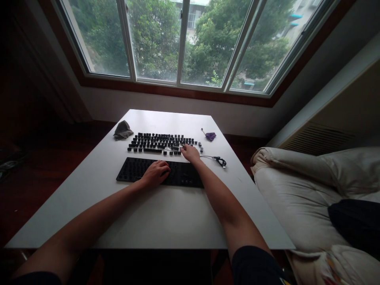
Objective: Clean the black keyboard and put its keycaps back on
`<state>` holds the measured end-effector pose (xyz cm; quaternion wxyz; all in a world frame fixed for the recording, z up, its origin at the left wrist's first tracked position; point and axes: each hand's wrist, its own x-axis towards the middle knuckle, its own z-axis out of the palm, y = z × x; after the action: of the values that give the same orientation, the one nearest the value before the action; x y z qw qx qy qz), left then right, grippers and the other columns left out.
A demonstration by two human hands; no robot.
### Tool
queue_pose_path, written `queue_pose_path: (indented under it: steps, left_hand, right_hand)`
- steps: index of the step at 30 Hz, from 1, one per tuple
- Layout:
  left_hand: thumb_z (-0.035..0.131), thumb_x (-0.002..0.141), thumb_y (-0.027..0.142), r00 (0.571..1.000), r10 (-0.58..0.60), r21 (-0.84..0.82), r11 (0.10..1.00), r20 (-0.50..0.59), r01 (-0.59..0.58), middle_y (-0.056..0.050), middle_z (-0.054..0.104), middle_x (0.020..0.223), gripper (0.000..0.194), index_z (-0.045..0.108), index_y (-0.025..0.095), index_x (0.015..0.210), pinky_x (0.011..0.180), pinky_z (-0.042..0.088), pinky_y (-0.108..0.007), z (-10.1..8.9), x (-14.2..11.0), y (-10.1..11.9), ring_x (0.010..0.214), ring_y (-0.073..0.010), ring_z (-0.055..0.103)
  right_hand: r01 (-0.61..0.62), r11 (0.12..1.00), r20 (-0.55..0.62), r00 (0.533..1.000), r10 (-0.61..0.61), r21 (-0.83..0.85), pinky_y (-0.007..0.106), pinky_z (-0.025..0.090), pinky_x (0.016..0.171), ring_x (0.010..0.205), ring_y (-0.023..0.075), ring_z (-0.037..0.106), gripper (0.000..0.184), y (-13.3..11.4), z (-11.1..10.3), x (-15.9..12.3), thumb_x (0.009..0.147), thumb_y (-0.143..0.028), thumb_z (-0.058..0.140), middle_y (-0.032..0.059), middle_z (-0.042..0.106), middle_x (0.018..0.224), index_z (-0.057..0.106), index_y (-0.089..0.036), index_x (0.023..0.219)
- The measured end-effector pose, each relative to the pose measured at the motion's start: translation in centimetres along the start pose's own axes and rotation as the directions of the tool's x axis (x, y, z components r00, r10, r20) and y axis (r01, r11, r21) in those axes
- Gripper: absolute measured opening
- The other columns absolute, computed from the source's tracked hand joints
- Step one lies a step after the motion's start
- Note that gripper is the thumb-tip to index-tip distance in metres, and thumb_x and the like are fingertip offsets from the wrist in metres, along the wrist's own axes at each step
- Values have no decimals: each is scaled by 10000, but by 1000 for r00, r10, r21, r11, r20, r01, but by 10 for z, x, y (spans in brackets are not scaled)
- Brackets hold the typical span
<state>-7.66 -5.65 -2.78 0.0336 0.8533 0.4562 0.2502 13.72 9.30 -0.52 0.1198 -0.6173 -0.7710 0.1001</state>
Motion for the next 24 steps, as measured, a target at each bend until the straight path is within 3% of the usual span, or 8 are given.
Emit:
queue_pose_path:
  steps: [3, 6, 10, 15, 20, 24]
  left_hand:
    - [560, 946, 249, 1000, 2, 46, 999, 14, -2, -70, 656, 1085, 128, 685, 224, 959, 946, 462, -400, 0, 1, 1, 1027, -231, 585]
    - [545, 955, 244, 1000, 9, 90, 996, 25, -11, -73, 656, 1072, 133, 673, 212, 936, 921, 464, -389, 0, 2, 1, 1008, -228, 586]
    - [533, 962, 244, 1000, 3, 125, 992, 27, -7, -75, 656, 1071, 143, 667, 205, 930, 916, 458, -385, -2, 3, 1, 1004, -227, 586]
    - [554, 941, 241, 999, -25, 145, 989, 21, 22, -70, 653, 1061, 115, 662, 209, 919, 916, 449, -386, -4, 5, -4, 998, -230, 585]
    - [557, 931, 247, 998, -59, 189, 980, 4, 57, -69, 648, 1032, 110, 656, 210, 904, 895, 449, -385, -4, 5, -12, 995, -239, 580]
    - [553, 935, 258, 996, -85, 197, 977, -5, 84, -71, 645, 1019, 117, 656, 209, 905, 876, 448, -381, -5, 3, -16, 984, -239, 581]
  right_hand:
    - [23, 987, -95, 995, -8, 160, 299, 435, 802, 969, 249, 654, 363, 0, -9, -10, 968, -510, 500, 87, 731, 1065, 659, -223, 1122]
    - [123, 939, -150, 986, -78, 322, 290, 429, 763, 875, 223, 632, 340, 0, -14, -22, 969, -495, 475, 57, 710, 956, 648, -213, 1050]
    - [214, 836, -121, 977, -177, 506, 268, 440, 701, 761, 180, 580, 365, 1, -15, -44, 969, -472, 429, 26, 647, 849, 667, -195, 984]
    - [341, 768, -180, 940, -291, 542, 257, 428, 704, 761, 154, 548, 376, 3, -23, -73, 937, -502, 510, 17, 598, 838, 703, -187, 871]
    - [249, 741, -50, 959, -280, 624, 245, 367, 576, 595, 129, 491, 428, 4, -27, -85, 883, -602, 569, -36, 525, 639, 639, -191, 792]
    - [190, 759, -73, 980, -185, 622, 247, 354, 558, 565, 127, 485, 453, -2, -21, -88, 837, -620, 617, -34, 522, 598, 560, -194, 695]
